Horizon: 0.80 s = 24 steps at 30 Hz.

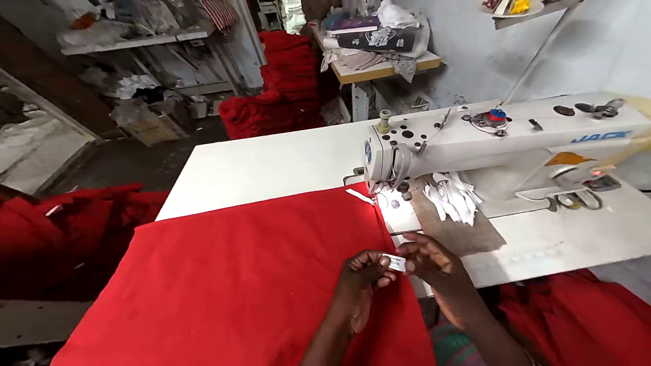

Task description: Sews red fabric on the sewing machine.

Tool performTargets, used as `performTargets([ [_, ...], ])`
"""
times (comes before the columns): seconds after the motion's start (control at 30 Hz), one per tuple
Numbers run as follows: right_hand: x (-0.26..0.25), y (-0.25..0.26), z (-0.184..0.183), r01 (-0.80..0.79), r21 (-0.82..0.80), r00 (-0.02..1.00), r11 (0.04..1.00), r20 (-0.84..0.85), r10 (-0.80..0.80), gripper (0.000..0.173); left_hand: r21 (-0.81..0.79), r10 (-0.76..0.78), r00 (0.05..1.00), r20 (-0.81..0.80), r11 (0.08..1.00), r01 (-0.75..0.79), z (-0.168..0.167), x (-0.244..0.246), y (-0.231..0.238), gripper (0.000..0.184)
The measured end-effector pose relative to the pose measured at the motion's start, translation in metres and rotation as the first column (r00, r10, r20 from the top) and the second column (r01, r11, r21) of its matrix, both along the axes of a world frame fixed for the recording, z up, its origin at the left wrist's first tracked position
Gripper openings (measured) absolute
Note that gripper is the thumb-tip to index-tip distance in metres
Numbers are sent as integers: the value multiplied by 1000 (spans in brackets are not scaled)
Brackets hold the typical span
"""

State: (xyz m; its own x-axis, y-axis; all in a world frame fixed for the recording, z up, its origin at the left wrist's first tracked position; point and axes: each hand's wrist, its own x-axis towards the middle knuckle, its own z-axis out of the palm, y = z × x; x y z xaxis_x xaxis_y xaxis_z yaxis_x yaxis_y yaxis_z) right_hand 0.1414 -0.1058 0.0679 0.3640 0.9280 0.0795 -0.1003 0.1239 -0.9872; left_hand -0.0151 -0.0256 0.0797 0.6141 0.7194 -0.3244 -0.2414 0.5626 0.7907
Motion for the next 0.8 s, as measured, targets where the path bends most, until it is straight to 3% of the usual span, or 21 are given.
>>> performTargets([
  [0.1, -15, 5, 8, 74, -91, 986, 993, -143, -87, 28, 82, 27, 1000, -11, 996, -26, -3, 0, -3, 16],
  [0.3, -11, 13, 8, 55, -81, 998, 995, 48, -51, 23, 435, 4, 965, -261, 893, 113, -6, -2, 14, 9],
  [0.37, -1, 27, 8, 157, -125, 962, 980, 242, -123, 17, 437, 71, 939, -337, 895, 89, -1, 5, 34, 12],
  [0.43, 9, 50, -1, 268, -171, 844, 948, 516, -146, 19, 420, 150, 895, -421, 906, 46, -3, 21, 63, 13],
  [0.53, 7, 84, -17, 248, -390, 692, 887, 712, 120, 35, 488, 168, 843, -510, 864, 123, -27, 50, 103, 16],
  [0.57, 1, 89, -26, 278, -365, 634, 889, 764, 116, 32, 508, 169, 821, -546, 846, 163, -34, 57, 111, 17],
  [0.67, -9, 89, -64, 381, 62, 457, 922, 855, -246, 13, 536, 186, 720, -668, 791, 293, -46, 65, 120, 21],
  [0.73, -8, 86, -72, 393, 185, 441, 901, 822, -361, 13, 553, 190, 697, -691, 760, 342, -47, 65, 117, 11],
  [0.8, -8, 82, -75, 398, 201, 452, 895, 806, -382, 15, 566, 210, 696, -687, 755, 331, -49, 65, 114, 12],
])
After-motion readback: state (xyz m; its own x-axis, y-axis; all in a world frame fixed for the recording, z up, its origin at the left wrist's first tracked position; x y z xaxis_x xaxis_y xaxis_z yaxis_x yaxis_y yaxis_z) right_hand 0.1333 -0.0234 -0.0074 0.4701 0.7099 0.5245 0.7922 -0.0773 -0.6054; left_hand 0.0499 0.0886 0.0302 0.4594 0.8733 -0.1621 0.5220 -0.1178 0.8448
